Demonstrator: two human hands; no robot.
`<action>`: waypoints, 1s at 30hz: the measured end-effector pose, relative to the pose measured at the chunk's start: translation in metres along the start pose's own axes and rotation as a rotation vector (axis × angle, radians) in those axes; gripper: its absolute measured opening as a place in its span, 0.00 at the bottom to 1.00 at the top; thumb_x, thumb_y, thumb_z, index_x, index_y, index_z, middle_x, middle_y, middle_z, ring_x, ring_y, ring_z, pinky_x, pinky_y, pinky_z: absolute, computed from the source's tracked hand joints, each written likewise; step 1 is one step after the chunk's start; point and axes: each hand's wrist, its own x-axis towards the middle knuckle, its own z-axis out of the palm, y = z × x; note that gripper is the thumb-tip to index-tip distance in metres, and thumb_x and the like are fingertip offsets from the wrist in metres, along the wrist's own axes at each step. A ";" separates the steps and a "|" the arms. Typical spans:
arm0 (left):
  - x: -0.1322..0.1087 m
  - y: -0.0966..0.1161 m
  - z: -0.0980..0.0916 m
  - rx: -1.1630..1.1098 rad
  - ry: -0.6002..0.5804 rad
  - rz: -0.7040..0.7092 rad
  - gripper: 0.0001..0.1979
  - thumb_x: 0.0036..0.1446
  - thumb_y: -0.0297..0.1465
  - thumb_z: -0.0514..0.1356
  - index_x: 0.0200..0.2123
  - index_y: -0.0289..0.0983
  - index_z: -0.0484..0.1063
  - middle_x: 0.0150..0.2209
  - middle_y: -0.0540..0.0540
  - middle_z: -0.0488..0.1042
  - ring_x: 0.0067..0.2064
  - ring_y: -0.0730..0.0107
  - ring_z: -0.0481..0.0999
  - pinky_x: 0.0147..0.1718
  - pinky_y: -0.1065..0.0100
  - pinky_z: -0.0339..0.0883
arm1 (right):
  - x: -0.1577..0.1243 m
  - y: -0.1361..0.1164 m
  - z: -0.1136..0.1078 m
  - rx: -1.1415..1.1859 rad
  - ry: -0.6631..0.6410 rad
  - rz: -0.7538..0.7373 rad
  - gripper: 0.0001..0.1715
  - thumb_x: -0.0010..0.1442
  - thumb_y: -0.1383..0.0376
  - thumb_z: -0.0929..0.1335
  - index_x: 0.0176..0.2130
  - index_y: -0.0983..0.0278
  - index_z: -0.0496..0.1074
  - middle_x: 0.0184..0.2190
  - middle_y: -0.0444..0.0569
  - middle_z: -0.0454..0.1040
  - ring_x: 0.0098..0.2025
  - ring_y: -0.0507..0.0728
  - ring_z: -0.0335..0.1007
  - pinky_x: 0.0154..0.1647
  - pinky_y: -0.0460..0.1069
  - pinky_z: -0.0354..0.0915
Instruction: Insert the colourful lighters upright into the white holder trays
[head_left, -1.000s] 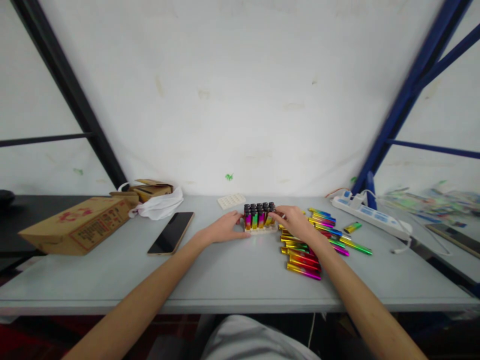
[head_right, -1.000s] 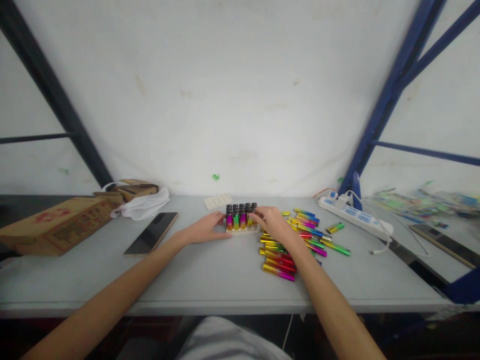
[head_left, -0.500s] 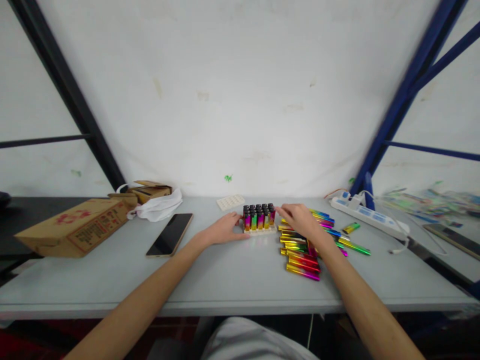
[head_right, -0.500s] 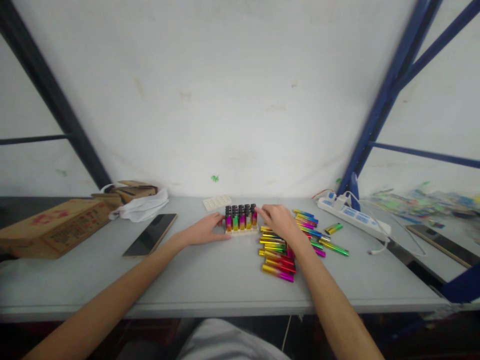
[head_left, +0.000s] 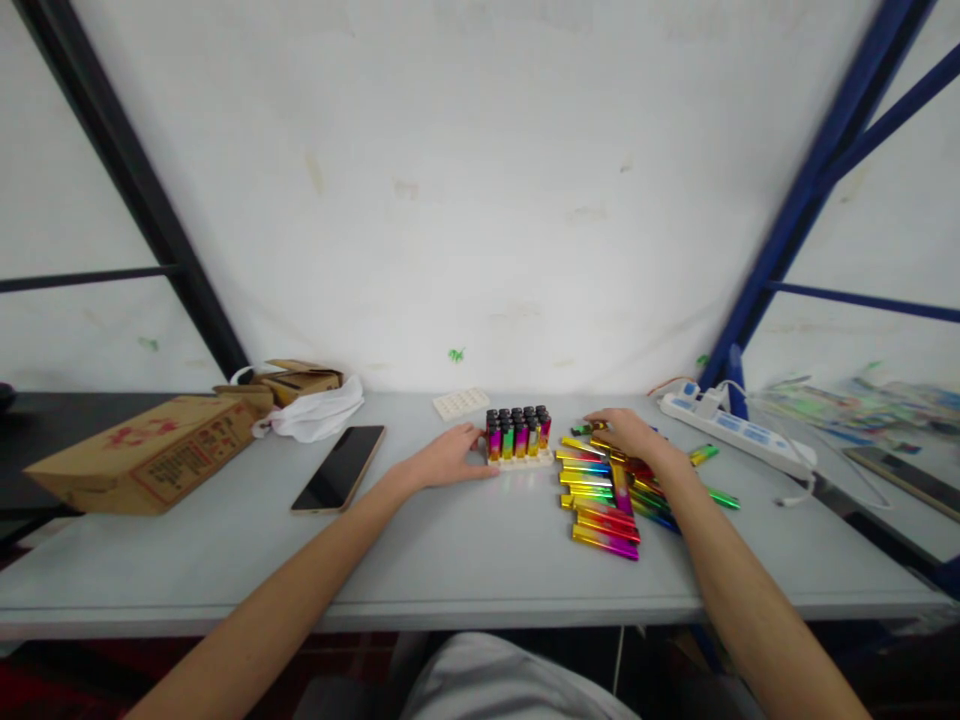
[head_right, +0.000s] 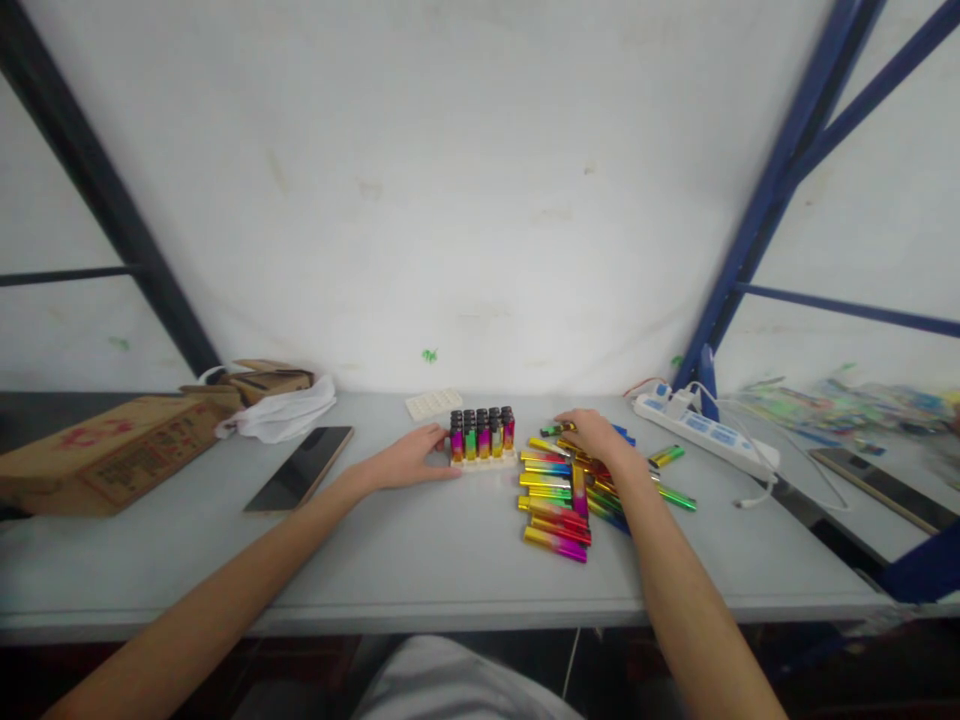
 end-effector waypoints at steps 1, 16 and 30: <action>0.000 0.000 0.000 0.002 -0.003 0.000 0.28 0.55 0.55 0.63 0.43 0.35 0.73 0.41 0.40 0.75 0.43 0.52 0.75 0.44 0.58 0.70 | 0.001 0.000 0.001 -0.007 0.003 -0.004 0.19 0.57 0.71 0.72 0.48 0.64 0.82 0.47 0.57 0.82 0.48 0.64 0.79 0.55 0.55 0.69; 0.000 0.000 -0.001 -0.013 -0.001 0.004 0.28 0.55 0.55 0.63 0.42 0.36 0.73 0.41 0.40 0.75 0.43 0.52 0.75 0.44 0.58 0.70 | -0.005 -0.075 -0.010 0.816 0.262 0.032 0.15 0.60 0.59 0.65 0.45 0.58 0.57 0.34 0.44 0.76 0.25 0.51 0.65 0.28 0.47 0.62; 0.000 0.000 0.000 -0.039 -0.002 0.019 0.28 0.55 0.54 0.64 0.46 0.35 0.74 0.42 0.40 0.75 0.43 0.54 0.75 0.45 0.59 0.70 | -0.009 -0.118 0.001 0.792 0.285 0.080 0.32 0.63 0.39 0.62 0.23 0.59 0.57 0.18 0.40 0.55 0.22 0.51 0.51 0.23 0.48 0.51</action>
